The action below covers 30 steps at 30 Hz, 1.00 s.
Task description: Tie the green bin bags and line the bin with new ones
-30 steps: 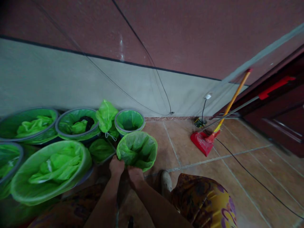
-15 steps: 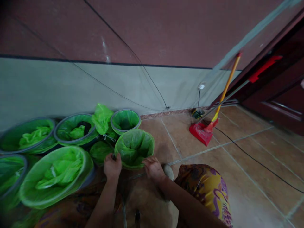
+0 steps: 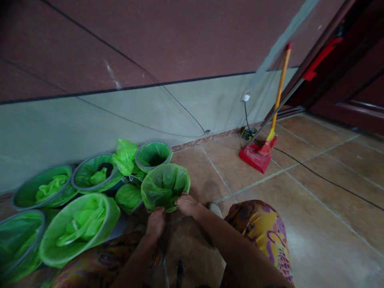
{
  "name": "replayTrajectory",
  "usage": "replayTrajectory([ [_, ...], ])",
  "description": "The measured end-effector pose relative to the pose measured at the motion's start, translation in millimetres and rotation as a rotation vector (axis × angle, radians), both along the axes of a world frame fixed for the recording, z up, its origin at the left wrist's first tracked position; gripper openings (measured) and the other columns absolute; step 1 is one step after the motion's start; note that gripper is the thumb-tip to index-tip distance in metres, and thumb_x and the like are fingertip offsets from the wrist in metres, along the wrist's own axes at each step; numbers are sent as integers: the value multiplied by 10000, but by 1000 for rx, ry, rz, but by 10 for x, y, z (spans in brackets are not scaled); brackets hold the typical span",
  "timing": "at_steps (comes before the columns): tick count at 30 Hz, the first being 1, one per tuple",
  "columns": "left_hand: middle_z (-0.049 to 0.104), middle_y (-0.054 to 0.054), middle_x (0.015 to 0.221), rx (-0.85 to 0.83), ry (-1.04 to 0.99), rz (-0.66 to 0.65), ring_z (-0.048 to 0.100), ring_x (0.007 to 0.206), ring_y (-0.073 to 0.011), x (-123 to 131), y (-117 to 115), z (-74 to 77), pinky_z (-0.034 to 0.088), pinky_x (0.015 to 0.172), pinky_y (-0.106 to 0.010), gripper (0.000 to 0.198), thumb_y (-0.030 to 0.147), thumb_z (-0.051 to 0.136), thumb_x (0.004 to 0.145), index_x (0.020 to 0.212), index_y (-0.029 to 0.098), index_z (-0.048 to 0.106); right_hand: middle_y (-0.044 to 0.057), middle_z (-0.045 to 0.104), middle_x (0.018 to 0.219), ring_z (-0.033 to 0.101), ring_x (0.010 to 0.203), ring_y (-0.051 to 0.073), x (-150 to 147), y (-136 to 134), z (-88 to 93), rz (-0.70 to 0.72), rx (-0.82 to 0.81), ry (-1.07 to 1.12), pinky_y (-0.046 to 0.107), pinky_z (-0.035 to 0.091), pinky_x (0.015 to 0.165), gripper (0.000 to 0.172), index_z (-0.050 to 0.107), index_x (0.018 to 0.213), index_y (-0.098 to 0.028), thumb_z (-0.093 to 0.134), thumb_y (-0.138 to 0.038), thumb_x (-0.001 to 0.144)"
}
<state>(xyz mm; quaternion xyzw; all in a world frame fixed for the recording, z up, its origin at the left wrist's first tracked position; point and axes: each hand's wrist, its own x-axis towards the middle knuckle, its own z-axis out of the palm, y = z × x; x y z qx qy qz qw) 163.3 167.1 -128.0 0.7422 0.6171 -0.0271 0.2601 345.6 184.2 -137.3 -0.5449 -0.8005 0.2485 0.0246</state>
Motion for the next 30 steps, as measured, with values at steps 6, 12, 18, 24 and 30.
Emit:
replayTrajectory([
  [6,691,-111,1100,46,16,9,660,1029,-181,-65,46,-60,463,899,-257,342,53,383,874,1001,155,684,83,714,1067,598,1086,219,195,37,255,39,113,12,335,360,1050,373,721,1030,-185,595,-58,703],
  [12,727,-92,1086,46,21,1,668,1046,-172,-299,202,-19,457,969,-260,403,-71,441,749,915,173,715,72,707,1048,535,1138,245,252,-214,212,-10,121,-25,450,290,1090,259,714,960,-222,554,-115,787],
  [18,549,-145,1421,59,52,-38,571,1255,-188,-475,281,131,393,1081,-252,491,-92,476,714,1083,141,699,83,711,1004,588,1021,245,-80,-417,56,2,62,-58,454,322,1039,185,718,942,-217,560,-197,847],
  [24,331,-175,1574,11,232,-206,633,1170,-258,-434,224,527,462,1025,-373,657,-75,461,727,1328,173,553,83,684,1111,556,1085,236,-66,-504,265,-118,72,39,372,350,1004,359,669,1154,-202,611,-181,800],
  [30,639,-137,1257,-7,298,-493,643,1132,-249,-268,66,684,501,962,-354,468,-8,437,779,1186,149,609,73,678,1093,530,1099,229,-89,-581,268,-173,55,25,371,341,1011,255,684,1092,-198,538,-248,889],
])
